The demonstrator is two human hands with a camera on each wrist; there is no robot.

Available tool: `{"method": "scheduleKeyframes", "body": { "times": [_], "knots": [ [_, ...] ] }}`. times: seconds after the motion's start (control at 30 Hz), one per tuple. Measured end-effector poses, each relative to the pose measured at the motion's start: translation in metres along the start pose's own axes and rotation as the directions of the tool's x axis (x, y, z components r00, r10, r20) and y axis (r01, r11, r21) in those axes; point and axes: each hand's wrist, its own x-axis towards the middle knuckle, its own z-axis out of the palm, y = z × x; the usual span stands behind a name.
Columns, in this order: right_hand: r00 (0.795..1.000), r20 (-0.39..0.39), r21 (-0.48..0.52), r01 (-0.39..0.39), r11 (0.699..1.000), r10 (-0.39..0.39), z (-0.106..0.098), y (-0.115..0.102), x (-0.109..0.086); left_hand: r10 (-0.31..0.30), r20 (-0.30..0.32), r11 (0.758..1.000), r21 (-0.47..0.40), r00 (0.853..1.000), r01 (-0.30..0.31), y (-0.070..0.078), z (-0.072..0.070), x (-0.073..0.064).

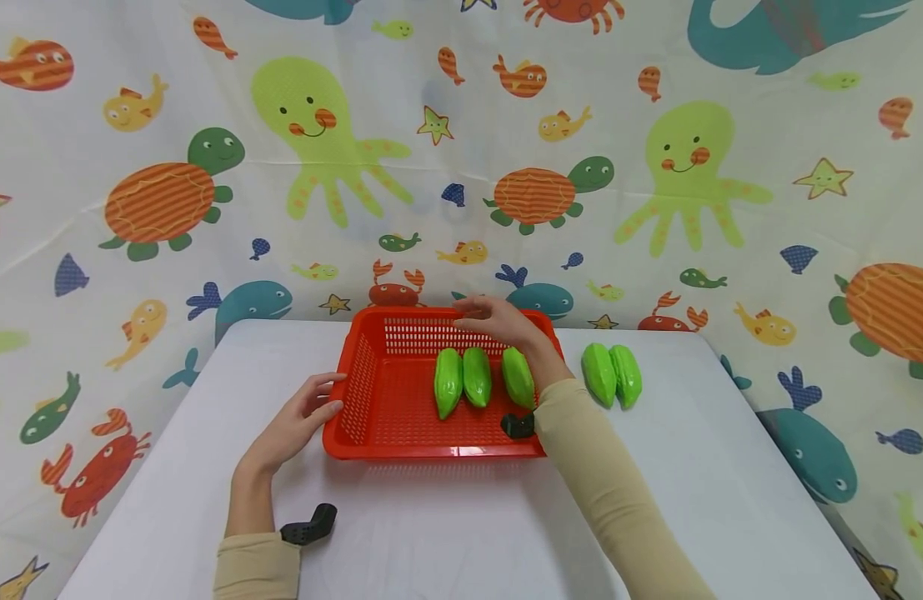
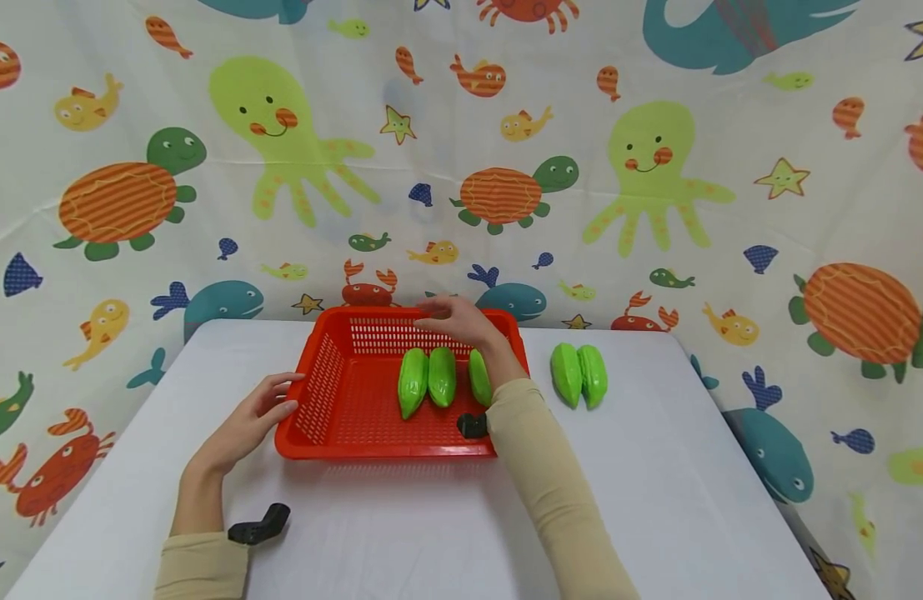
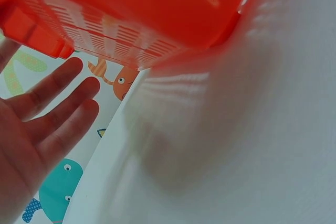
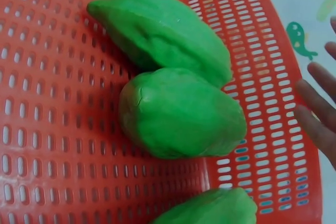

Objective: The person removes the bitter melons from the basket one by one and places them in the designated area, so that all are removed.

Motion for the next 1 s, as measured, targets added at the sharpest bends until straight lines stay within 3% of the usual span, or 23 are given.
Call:
{"method": "scheduleKeyframes", "body": {
  "times": [0.23,0.43,0.6,0.87,1.0],
  "knots": [
    [0.985,0.149,-0.168,-0.065,0.984,0.091,0.004,0.001,0.000,-0.002,0.003,1.000,0.000,1.000,0.002,0.002,0.001,0.001],
    [0.969,0.216,-0.218,-0.071,0.973,0.119,0.007,0.001,-0.002,-0.004,0.007,1.000,0.004,1.000,0.004,0.003,0.001,0.001],
    [0.964,0.231,-0.210,-0.078,0.974,0.127,0.009,0.002,-0.001,-0.005,0.006,1.000,0.005,1.000,0.005,0.003,0.001,0.002],
    [0.944,0.296,-0.071,-0.130,0.989,0.145,0.017,-0.005,0.000,-0.002,0.002,1.000,0.002,1.000,0.002,0.001,0.000,0.001],
    [0.938,0.315,-0.078,-0.125,0.989,0.144,0.021,-0.006,0.003,-0.001,0.001,1.000,0.000,1.000,0.001,0.002,-0.002,0.000]
  ]
}}
